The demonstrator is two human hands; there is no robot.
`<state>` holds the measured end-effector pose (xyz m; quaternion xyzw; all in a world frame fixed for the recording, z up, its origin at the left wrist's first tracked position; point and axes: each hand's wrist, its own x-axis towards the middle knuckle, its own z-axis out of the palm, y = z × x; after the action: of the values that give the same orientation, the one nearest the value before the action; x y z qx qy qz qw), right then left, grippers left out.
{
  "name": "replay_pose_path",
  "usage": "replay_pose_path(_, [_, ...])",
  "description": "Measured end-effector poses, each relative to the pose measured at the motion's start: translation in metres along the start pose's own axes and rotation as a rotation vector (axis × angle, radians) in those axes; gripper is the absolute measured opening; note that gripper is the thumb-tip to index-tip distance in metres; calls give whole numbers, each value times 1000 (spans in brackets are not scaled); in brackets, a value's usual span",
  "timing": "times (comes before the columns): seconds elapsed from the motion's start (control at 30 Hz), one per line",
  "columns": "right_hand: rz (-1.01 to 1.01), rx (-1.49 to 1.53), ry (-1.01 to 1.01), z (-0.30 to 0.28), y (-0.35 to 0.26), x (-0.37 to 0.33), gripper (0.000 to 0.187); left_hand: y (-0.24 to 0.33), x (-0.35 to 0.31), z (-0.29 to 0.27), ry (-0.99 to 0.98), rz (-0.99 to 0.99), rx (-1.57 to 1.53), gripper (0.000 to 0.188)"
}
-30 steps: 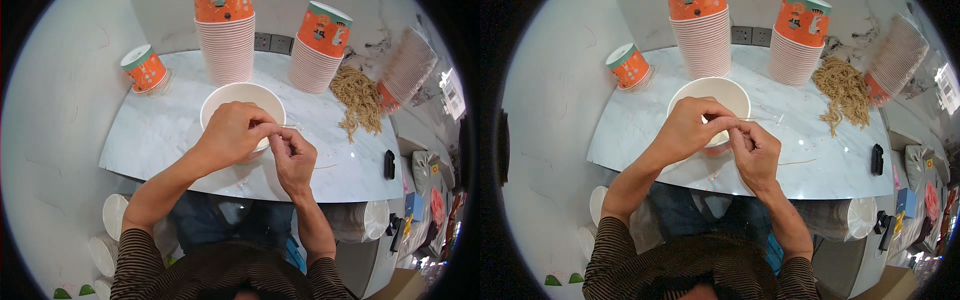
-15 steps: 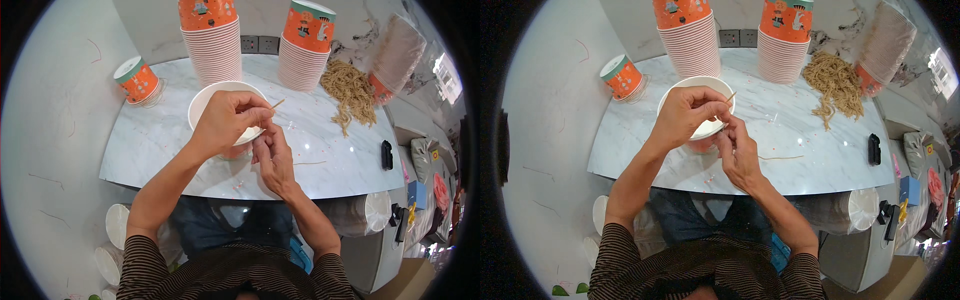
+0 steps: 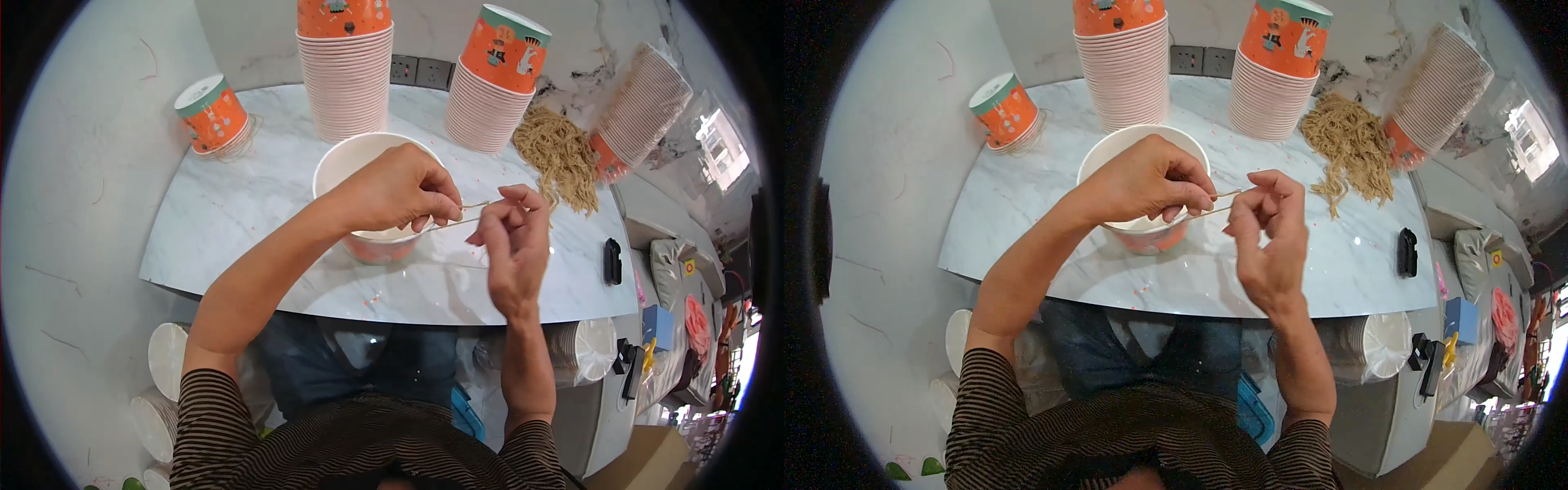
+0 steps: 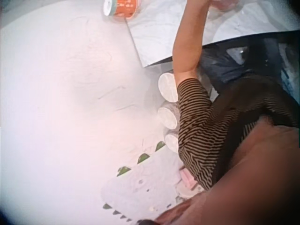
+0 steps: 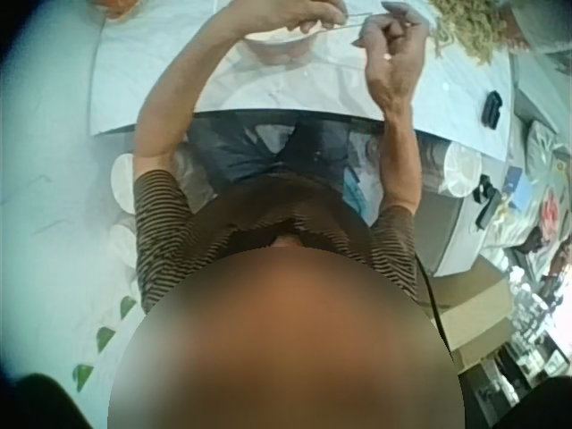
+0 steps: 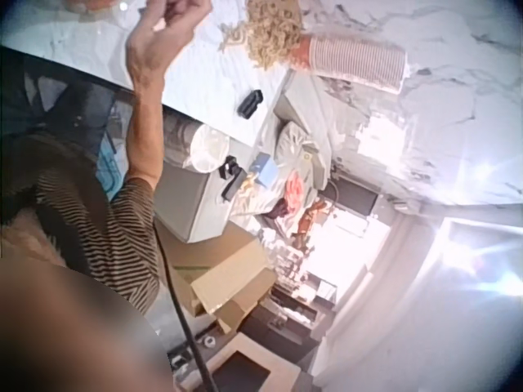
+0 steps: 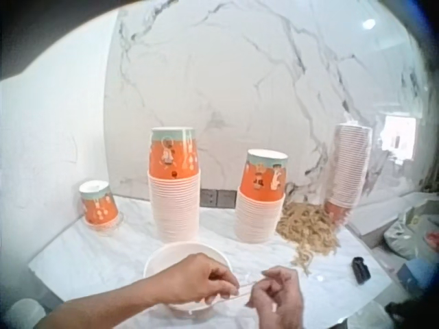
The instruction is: Threading strings through pre-punched holes in paper buckets to attach handles.
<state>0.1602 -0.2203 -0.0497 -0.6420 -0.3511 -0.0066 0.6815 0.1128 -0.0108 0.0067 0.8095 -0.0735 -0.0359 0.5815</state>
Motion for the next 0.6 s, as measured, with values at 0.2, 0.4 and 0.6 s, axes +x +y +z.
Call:
replay_pose_path(0.2, [-287, -226, -140, -23, -14, 30, 19, 12, 2, -2, -66, 16, 148, 14])
replay_pose_path(0.4, [-436, -407, -204, -38, -8, 45, 26, 12, 0, -5, -156, -10, 149, 15])
replay_pose_path(0.6, [-165, -330, -261, -31, 9, 28, 28, 8, 0, -3, -111, -13, 234, 17])
